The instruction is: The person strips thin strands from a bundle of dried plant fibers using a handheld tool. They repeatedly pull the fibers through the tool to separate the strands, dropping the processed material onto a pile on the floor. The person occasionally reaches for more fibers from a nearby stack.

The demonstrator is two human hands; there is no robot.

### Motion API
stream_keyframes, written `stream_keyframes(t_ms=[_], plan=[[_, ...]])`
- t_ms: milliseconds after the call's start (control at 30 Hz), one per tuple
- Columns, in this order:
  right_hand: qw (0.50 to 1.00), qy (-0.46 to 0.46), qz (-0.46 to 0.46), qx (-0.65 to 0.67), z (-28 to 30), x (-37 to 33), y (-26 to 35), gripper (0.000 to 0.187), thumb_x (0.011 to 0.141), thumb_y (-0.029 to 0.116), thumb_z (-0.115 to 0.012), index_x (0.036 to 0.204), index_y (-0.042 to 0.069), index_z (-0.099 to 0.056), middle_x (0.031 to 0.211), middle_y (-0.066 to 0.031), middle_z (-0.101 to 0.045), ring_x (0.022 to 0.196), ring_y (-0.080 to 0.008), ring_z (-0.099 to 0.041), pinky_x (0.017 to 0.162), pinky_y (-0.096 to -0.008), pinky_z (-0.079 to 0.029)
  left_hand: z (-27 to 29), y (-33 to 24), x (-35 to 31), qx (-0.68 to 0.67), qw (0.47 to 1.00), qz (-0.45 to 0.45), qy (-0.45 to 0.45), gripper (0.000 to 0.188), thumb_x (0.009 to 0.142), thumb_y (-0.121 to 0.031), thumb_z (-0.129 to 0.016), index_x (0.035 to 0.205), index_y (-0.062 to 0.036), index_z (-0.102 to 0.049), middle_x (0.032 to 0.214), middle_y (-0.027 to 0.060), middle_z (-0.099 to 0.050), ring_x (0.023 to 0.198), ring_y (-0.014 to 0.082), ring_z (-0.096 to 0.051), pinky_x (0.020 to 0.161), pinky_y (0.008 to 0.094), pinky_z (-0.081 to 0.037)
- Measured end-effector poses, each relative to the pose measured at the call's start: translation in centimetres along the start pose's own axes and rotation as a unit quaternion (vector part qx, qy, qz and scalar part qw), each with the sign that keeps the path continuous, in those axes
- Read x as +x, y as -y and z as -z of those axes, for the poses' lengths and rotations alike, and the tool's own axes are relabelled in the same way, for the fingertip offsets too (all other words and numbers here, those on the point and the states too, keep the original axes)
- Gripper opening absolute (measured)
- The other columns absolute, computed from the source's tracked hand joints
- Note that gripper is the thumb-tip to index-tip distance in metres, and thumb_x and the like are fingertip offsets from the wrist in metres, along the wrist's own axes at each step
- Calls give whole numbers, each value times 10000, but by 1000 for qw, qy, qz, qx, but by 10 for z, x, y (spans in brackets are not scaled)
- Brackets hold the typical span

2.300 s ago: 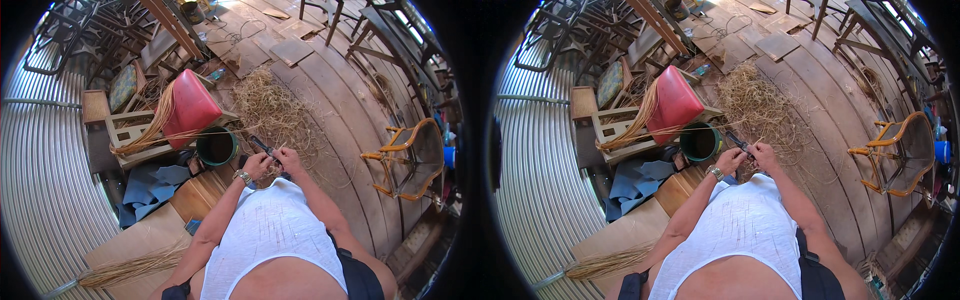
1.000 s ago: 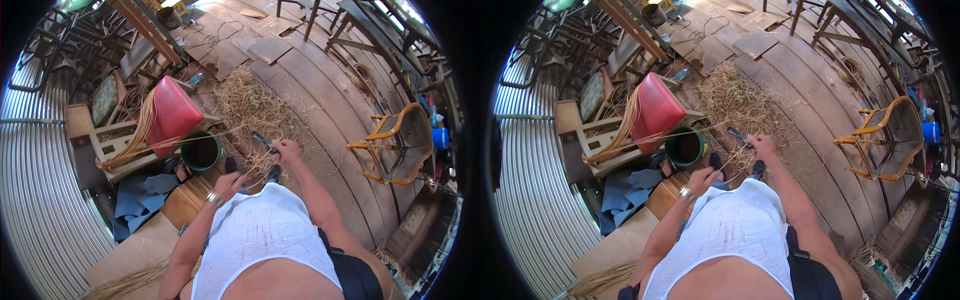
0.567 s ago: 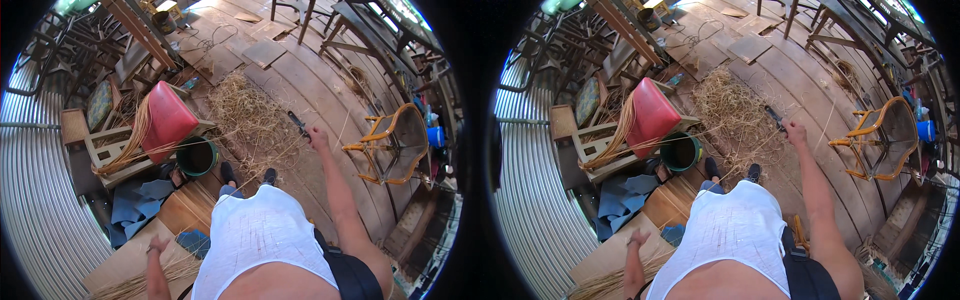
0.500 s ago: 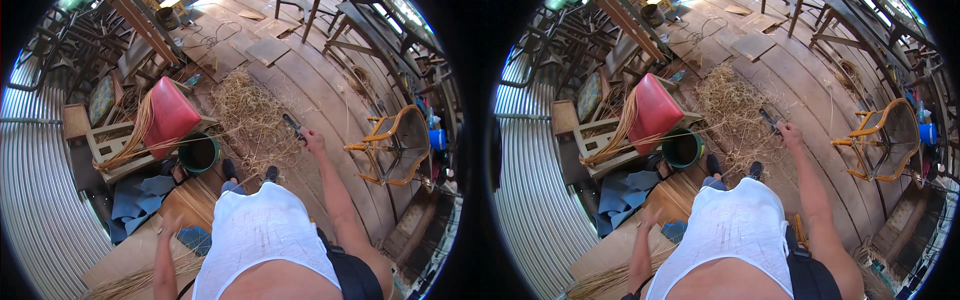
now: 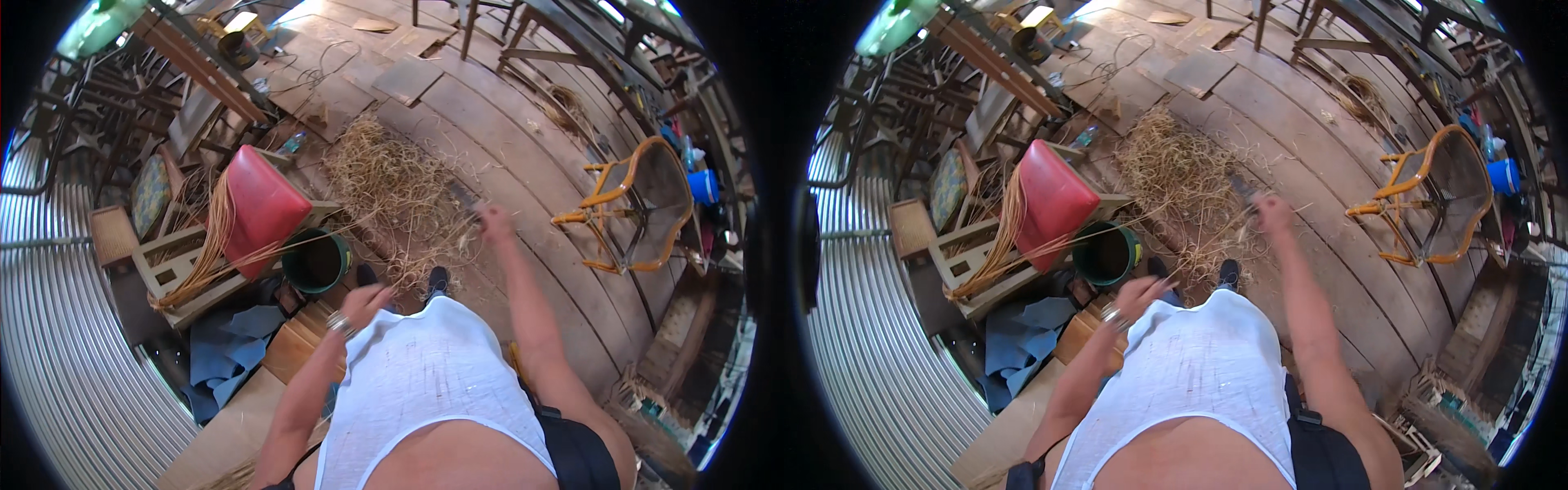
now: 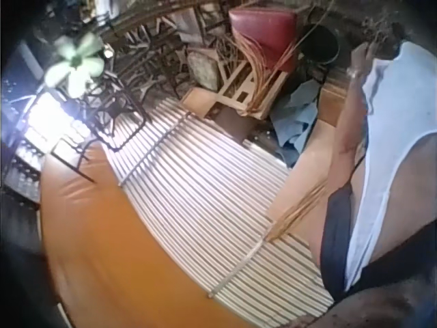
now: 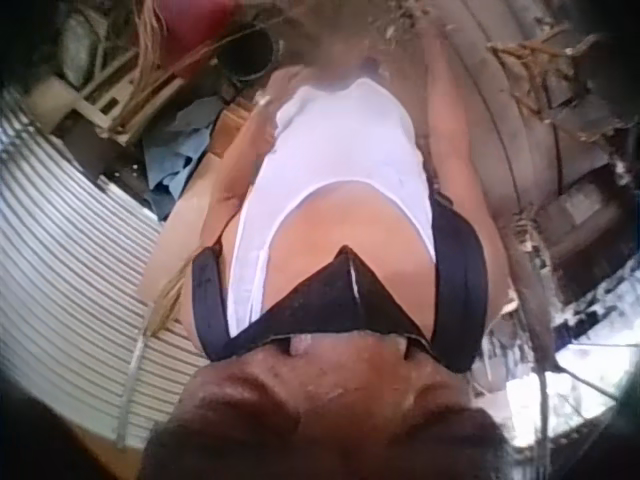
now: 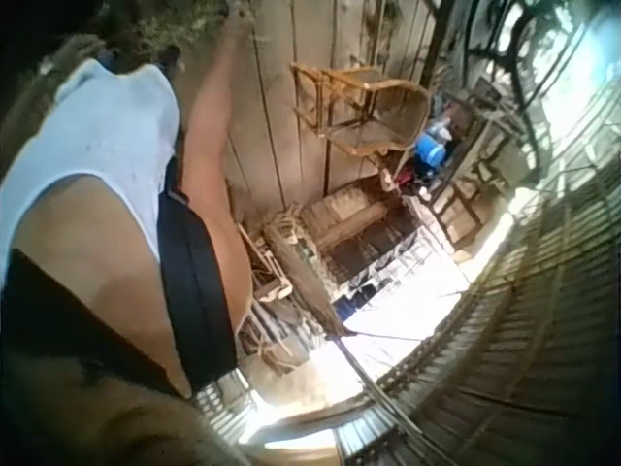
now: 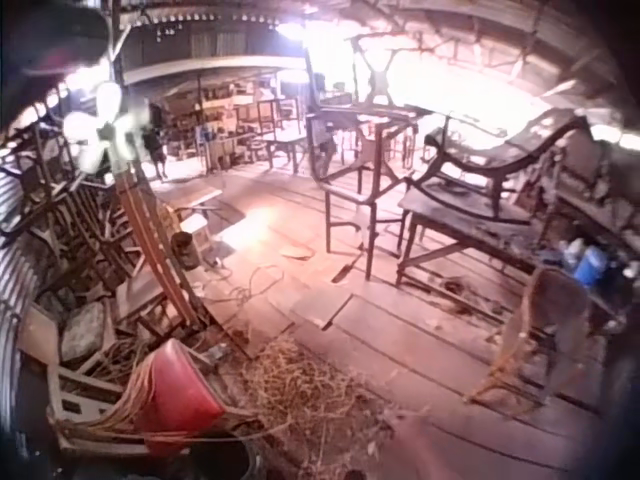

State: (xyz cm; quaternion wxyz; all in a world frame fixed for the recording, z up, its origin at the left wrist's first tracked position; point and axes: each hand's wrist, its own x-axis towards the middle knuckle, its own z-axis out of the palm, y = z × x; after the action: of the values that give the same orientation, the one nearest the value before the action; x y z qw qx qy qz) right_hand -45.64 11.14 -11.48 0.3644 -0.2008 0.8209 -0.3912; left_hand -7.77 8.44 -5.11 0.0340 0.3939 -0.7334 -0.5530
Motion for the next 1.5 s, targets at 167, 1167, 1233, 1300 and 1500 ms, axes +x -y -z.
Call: stream_keyframes(t_ms=[167,1167,1233,1300,1500], plan=[[992,-110,-50,-37,147,60,13,347,835,410,-642,799,64,-643,554,-34,-569,398,-118,-492,368,-269,-371,102,137,-214,187,956,223,-24,426,911,-392,-519,719,-37,-655,671,74,-644,631,227,-619,603,369,-463],[977,-198,-78,31,274,17,-36,369,892,473,-561,841,108,-584,545,-4,-505,368,-75,-416,315,-219,-301,181,164,-225,475,791,361,138,379,898,-415,-494,967,-97,-687,1009,118,-674,911,301,-629,790,448,-470],[987,-151,-48,14,241,4,-6,357,894,465,-560,842,112,-581,556,-9,-515,369,-71,-419,315,-223,-310,186,137,-233,561,719,377,166,334,890,-381,-501,969,-122,-697,1037,98,-679,934,306,-633,787,459,-475],[993,-112,-19,-9,206,10,-21,339,896,449,-561,853,113,-571,584,-16,-539,368,-74,-430,317,-226,-326,171,136,-205,542,756,346,121,284,882,-337,-512,972,-142,-699,1039,92,-682,951,318,-642,762,456,-488],[987,148,-32,46,-70,-75,18,267,883,317,-593,943,62,-647,710,-22,-587,521,-130,-547,447,-303,-432,23,77,-9,115,984,114,81,342,944,-380,-477,1027,-94,-646,979,184,-654,899,345,-622,782,392,-490]])
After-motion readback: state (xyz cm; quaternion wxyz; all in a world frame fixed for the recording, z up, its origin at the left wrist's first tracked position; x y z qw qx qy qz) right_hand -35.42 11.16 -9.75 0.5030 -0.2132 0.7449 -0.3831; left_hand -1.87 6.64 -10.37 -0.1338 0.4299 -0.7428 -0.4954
